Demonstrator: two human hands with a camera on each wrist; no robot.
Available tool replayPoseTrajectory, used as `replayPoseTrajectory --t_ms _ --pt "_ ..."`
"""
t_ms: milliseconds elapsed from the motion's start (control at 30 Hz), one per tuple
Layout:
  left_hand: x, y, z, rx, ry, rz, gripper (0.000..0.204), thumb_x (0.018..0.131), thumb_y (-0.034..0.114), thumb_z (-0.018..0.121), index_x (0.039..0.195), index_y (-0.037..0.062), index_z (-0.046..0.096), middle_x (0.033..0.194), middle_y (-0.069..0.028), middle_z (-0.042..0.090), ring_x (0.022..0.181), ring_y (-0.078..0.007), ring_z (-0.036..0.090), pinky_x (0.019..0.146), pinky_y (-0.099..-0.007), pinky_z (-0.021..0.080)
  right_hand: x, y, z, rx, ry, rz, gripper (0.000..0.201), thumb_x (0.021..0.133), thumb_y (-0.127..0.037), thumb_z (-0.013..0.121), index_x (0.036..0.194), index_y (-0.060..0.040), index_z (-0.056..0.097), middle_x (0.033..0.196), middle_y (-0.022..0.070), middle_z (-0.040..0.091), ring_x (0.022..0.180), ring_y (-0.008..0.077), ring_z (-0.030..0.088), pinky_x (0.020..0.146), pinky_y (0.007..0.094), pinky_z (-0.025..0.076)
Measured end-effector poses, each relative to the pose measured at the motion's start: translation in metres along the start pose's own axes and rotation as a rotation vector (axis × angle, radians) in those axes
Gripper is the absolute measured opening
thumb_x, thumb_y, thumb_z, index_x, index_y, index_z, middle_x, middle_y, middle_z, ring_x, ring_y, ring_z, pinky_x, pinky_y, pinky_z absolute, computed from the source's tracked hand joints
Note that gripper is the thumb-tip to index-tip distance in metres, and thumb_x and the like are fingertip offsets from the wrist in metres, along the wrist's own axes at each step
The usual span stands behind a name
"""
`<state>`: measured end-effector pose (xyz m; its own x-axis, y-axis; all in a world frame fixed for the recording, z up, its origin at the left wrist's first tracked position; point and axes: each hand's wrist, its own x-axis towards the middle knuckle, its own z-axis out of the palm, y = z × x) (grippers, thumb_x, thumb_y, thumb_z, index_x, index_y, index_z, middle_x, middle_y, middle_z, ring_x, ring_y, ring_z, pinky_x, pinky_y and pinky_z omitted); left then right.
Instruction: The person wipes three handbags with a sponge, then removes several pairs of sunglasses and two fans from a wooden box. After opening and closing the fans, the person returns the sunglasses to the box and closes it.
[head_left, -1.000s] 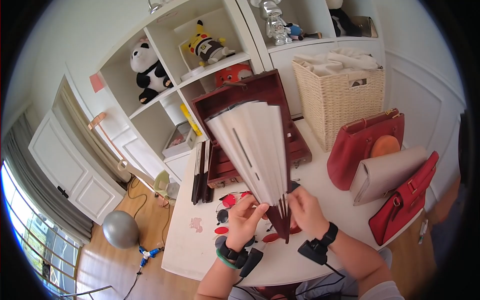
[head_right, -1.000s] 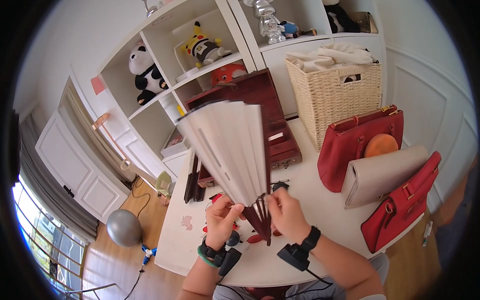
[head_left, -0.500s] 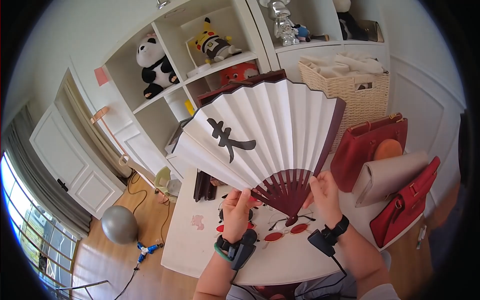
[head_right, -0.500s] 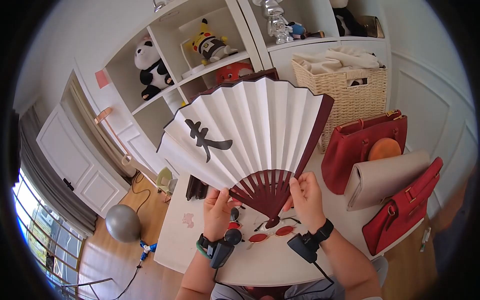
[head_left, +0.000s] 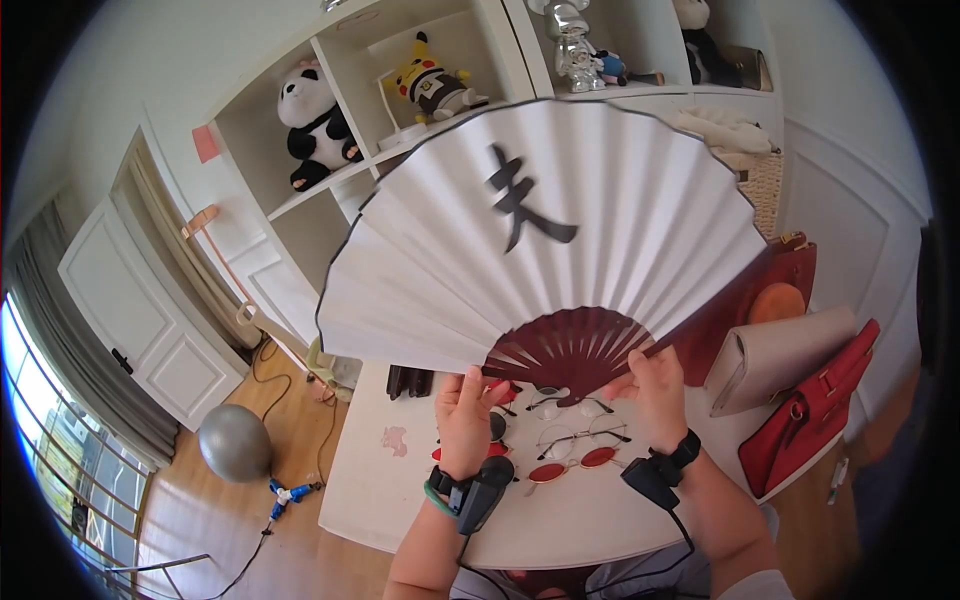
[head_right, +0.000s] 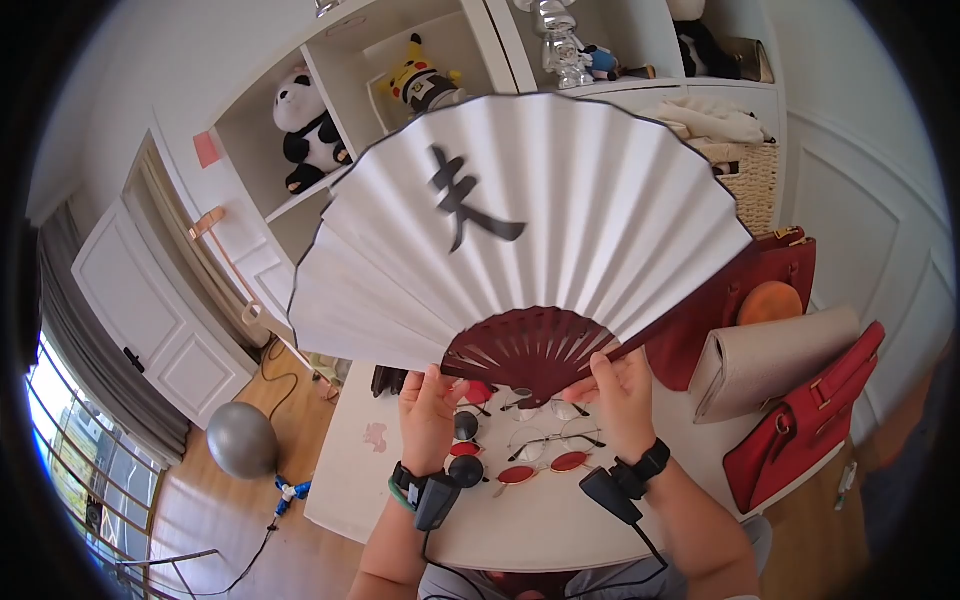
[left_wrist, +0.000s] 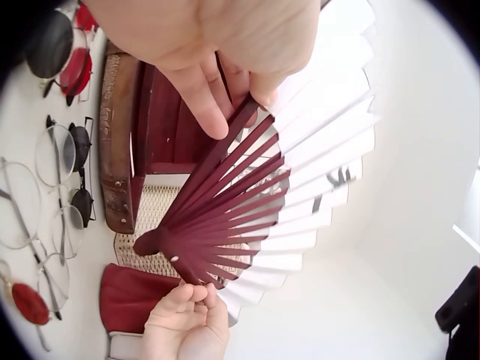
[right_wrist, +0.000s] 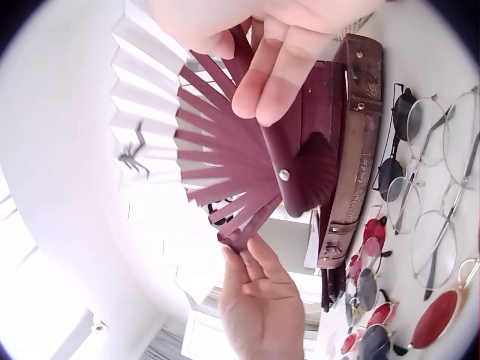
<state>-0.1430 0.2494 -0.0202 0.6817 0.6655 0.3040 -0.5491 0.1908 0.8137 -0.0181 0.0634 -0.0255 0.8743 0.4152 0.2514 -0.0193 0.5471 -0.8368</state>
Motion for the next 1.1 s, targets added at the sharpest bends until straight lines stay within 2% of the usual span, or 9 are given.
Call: replayPoseTrajectory --t_ms 100,300,533,633,700,833,867,933,1100 --pt "0.0 0.003 0.003 -0.087 0.009 -0.024 0.015 0.096 0.017 0.051 0.105 0.007 0.057 0.101 -0.0035 0.063 0.092 -0.0135 0.063 0.081 -0.0277 0.052 -0.003 -0.006 0.005 0.109 0.044 0.016 0.013 0.095 -0.011 0.044 0.105 -0.0034 0.041 0.092 0.0079 0.056 0.064 0.0189 0.065 0.061 0.0302 0.057" --pt "0.001 0.001 0.002 -0.092 0.008 -0.027 0.015 0.096 0.019 0.051 0.105 0.0081 0.056 0.101 -0.0018 0.063 0.092 -0.0128 0.062 0.082 -0.0279 0.052 -0.003 -0.002 0.004 0.114 0.002 0.02 0.012 0.096 -0.011 0.044 0.105 -0.005 0.039 0.092 0.0066 0.054 0.065 0.0191 0.065 0.063 0.0316 0.057" --pt "0.002 0.0 0.002 -0.045 0.004 -0.027 0.015 0.096 0.019 0.051 0.106 0.0083 0.056 0.099 -0.0018 0.063 0.088 -0.0121 0.062 0.079 -0.0289 0.054 -0.002 0.001 0.002 0.061 -0.025 0.008 0.012 0.096 -0.012 0.044 0.103 -0.0046 0.038 0.093 0.0069 0.053 0.065 0.0193 0.065 0.062 0.0312 0.057" --pt "0.003 -0.005 -0.002 -0.014 -0.005 0.016 0.021 0.098 0.017 0.046 0.11 0.0028 0.055 0.101 -0.0055 0.063 0.085 -0.0121 0.061 0.079 -0.028 0.052 -0.004 -0.002 0.005 -0.008 -0.076 0.04 0.013 0.095 -0.01 0.045 0.104 -0.0033 0.038 0.091 0.0072 0.052 0.064 0.0196 0.065 0.059 0.0301 0.057" --pt "0.003 -0.006 0.001 0.057 -0.033 0.06 0.023 0.099 0.017 0.045 0.112 0.0016 0.055 0.099 -0.0039 0.062 0.083 -0.0106 0.059 0.077 -0.0269 0.05 -0.007 -0.006 0.008 -0.133 -0.228 -0.021 0.015 0.094 -0.006 0.046 0.106 -0.0018 0.038 0.089 0.0072 0.051 0.062 0.0189 0.065 0.056 0.0287 0.056" --pt "-0.005 -0.008 0.001 0.165 -0.145 0.025 0.024 0.099 0.018 0.043 0.112 0.001 0.055 0.097 -0.003 0.061 0.085 -0.0089 0.057 0.076 -0.0252 0.047 -0.017 0.006 0.008 -0.235 -0.477 0.044 0.017 0.092 -0.003 0.048 0.105 -0.0007 0.038 0.086 0.006 0.051 0.059 0.0147 0.063 0.053 0.0248 0.052" --pt "-0.007 -0.011 -0.003 0.232 -0.211 -0.017 0.026 0.1 0.018 0.041 0.116 0.0012 0.053 0.102 -0.0041 0.061 0.091 -0.0102 0.057 0.08 -0.0265 0.046 -0.019 0.004 0.008 -0.284 -0.546 0.085 0.021 0.092 -0.002 0.048 0.11 -0.0009 0.038 0.085 0.0052 0.051 0.058 0.0136 0.062 0.052 0.0243 0.052" --pt "-0.013 -0.012 0.003 0.277 -0.327 -0.074 0.03 0.101 0.019 0.038 0.121 0.0006 0.05 0.11 -0.0047 0.059 0.102 -0.0108 0.055 0.087 -0.0267 0.043 -0.022 0.003 0.012 -0.303 -0.6 0.12 0.024 0.092 -0.002 0.048 0.113 -0.0012 0.038 0.085 0.005 0.051 0.059 0.0134 0.062 0.052 0.024 0.051" --pt "-0.021 -0.008 0.012 0.265 -0.332 -0.098 0.037 0.102 0.028 0.035 0.121 -0.0007 0.05 0.111 -0.006 0.058 0.102 -0.0102 0.053 0.088 -0.0256 0.042 -0.02 0.002 0.009 -0.25 -0.695 0.23 0.034 0.093 -0.001 0.045 0.124 -0.0012 0.033 0.096 0.006 0.046 0.064 0.0173 0.064 0.053 0.0254 0.054"
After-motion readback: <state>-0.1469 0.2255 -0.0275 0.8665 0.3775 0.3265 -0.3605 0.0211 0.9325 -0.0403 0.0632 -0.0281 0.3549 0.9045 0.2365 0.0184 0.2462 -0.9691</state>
